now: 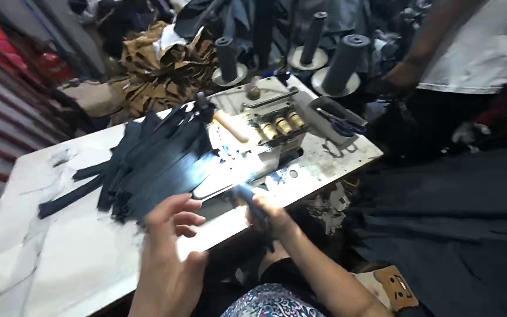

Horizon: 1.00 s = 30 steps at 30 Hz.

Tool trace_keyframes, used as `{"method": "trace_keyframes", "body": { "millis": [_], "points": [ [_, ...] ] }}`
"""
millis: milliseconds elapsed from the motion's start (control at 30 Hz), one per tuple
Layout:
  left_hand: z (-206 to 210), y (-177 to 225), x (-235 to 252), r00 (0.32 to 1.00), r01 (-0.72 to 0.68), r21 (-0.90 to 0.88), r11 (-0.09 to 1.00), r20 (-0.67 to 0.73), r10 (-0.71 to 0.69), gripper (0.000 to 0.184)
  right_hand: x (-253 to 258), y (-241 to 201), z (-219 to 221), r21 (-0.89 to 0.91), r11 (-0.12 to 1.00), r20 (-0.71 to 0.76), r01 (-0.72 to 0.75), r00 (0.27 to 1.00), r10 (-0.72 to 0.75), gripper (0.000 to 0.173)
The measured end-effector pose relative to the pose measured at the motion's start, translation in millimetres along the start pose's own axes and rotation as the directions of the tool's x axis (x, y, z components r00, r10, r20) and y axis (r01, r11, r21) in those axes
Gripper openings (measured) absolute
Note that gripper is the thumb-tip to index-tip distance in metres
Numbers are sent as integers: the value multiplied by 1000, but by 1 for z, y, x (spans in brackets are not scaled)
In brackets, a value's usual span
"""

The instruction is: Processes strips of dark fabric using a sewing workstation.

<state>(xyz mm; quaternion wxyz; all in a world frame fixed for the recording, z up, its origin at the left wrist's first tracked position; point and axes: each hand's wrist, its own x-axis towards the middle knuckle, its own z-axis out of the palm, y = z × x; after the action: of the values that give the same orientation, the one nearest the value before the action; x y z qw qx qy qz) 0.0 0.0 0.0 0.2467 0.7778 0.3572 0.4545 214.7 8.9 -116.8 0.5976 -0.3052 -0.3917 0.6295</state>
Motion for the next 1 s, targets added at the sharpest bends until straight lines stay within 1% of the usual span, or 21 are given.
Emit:
{"method": "trace_keyframes", "body": {
  "millis": [33, 67, 100, 167, 200, 233, 267, 300, 333, 367, 433, 500, 533, 567, 633, 667, 700, 767, 833, 933, 1000],
  "points": [
    [16, -12, 3, 993, 11, 136, 991, 117, -27, 78, -5, -5, 10, -44, 999, 61, 11, 998, -8, 20],
    [28, -21, 5, 983, 18, 212, 977, 173, -55, 82, -9, -9, 17, -84, 996, 117, 42, 993, -32, 18],
    [35, -25, 6, 978, 23, 233, 972, 197, -70, 80, -10, -12, 21, -120, 987, 187, 104, 979, -80, 18],
    [35, -24, 9, 972, 37, 140, 989, 224, -68, 62, -10, -16, 21, -153, 959, 323, 240, 929, -181, 18],
    [29, -21, 12, 968, 55, 52, 997, 242, -66, 52, -11, -18, 18, -129, 958, 371, 256, 909, -193, 17],
    [21, -19, 16, 969, 69, -20, 997, 240, -62, 46, -14, -19, 14, -69, 969, 420, 237, 888, -187, 15],
    [11, -20, 20, 976, 70, -57, 996, 208, -57, 42, -17, -21, 8, 20, 980, 473, 200, 862, -185, 14],
    [-3, -26, 26, 986, 58, -52, 997, 159, -49, 40, -20, -25, 3, 101, 982, 521, 161, 832, -190, 17],
    [-19, -39, 33, 994, 40, -7, 999, 102, -40, 39, -22, -29, -3, 177, 975, 550, 131, 809, -209, 21],
    [-35, -54, 40, 999, 24, 90, 996, 24, -27, 40, -22, -32, -9, 240, 962, 546, 128, 802, -243, 23],
    [-58, -80, 54, 993, 54, 361, 931, -118, -12, 42, -16, -34, -22, 328, 939, 466, 103, 847, -256, 23],
    [-55, -84, 64, 988, 98, 545, 832, -156, -14, 33, -3, -25, -29, 296, 954, 298, 51, 944, -143, 21],
    [-44, -84, 64, 992, 73, 595, 800, -125, 3, 32, 4, -18, -31, 269, 963, 212, 8, 975, -68, 20],
    [-27, -85, 59, 996, 9, 616, 787, -76, 49, 30, 10, -10, -31, 252, 967, 146, -33, 989, -4, 20],
    [13, -93, 41, 980, -194, 592, 782, 75, 186, 25, 17, 1, -31, 249, 965, 59, -84, 996, 71, 32],
    [29, -97, 32, 963, -269, 560, 784, 162, 214, 25, 18, 5, -33, 278, 957, 51, -89, 996, 78, 36],
    [41, -100, 25, 949, -308, 529, 791, 234, 213, 27, 19, 7, -37, 316, 946, 48, -78, 997, 66, 37],
    [52, -106, 15, 938, -318, 525, 790, 295, 182, 35, 20, 6, -43, 425, 904, 44, -37, 999, 20, 31],
    [51, -103, 11, 946, -279, 562, 778, 301, 121, 43, 25, 1, -46, 532, 846, 49, -11, 999, -18, 26],
    [59, -89, 11, 962, -238, 621, 746, 256, 94, 46, 37, 4, -45, 663, 749, 65, -1, 996, -56, 28],
    [67, -83, 15, 970, -208, 653, 729, 231, 70, 44, 44, 4, -40, 731, 682, 9, 31, 998, -55, 32]
  ]
}}
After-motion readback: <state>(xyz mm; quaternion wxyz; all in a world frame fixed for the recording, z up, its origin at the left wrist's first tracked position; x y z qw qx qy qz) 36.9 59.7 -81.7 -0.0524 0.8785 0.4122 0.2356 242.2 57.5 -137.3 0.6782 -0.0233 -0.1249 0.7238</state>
